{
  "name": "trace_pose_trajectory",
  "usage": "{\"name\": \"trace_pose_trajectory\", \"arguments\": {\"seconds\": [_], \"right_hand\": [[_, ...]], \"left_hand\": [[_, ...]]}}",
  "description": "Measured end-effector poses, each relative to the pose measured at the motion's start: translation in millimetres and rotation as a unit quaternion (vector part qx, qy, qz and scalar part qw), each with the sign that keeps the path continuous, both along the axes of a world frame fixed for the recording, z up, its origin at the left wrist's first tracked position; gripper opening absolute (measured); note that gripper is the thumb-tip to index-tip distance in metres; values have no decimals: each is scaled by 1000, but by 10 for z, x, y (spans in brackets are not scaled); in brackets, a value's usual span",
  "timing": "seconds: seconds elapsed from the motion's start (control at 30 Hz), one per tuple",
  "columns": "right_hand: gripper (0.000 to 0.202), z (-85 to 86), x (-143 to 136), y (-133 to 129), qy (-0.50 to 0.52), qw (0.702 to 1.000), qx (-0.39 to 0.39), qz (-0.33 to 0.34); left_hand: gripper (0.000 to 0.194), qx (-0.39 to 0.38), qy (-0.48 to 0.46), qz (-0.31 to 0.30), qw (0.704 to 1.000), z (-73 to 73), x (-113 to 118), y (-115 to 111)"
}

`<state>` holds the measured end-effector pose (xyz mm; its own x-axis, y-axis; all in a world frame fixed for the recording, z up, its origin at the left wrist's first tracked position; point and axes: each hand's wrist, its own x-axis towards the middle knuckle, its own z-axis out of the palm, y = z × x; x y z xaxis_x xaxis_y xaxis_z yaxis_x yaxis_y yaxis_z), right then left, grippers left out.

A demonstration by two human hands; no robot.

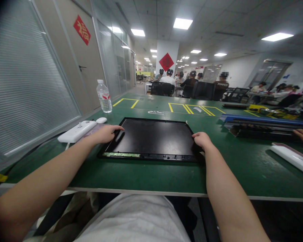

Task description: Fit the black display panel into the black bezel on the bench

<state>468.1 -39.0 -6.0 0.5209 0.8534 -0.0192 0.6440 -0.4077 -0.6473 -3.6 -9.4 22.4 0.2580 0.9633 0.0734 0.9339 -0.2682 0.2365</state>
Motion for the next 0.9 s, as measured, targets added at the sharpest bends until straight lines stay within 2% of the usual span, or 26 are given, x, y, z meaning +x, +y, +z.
{"name": "trace_pose_trajectory", "arguments": {"seconds": [0.17, 0.57, 0.9], "right_hand": [[40, -5, 8, 4, 6, 1000, 16, -3], [39, -44, 38, 42, -1, 1000, 11, -1], [38, -56, 66, 65, 38, 999, 6, -12]], "left_hand": [[63, -13, -4, -37, 999, 27, -43, 13], [39, -21, -42, -58, 997, 15, -88, 63], [38, -33, -57, -55, 996, 44, -79, 15]]}}
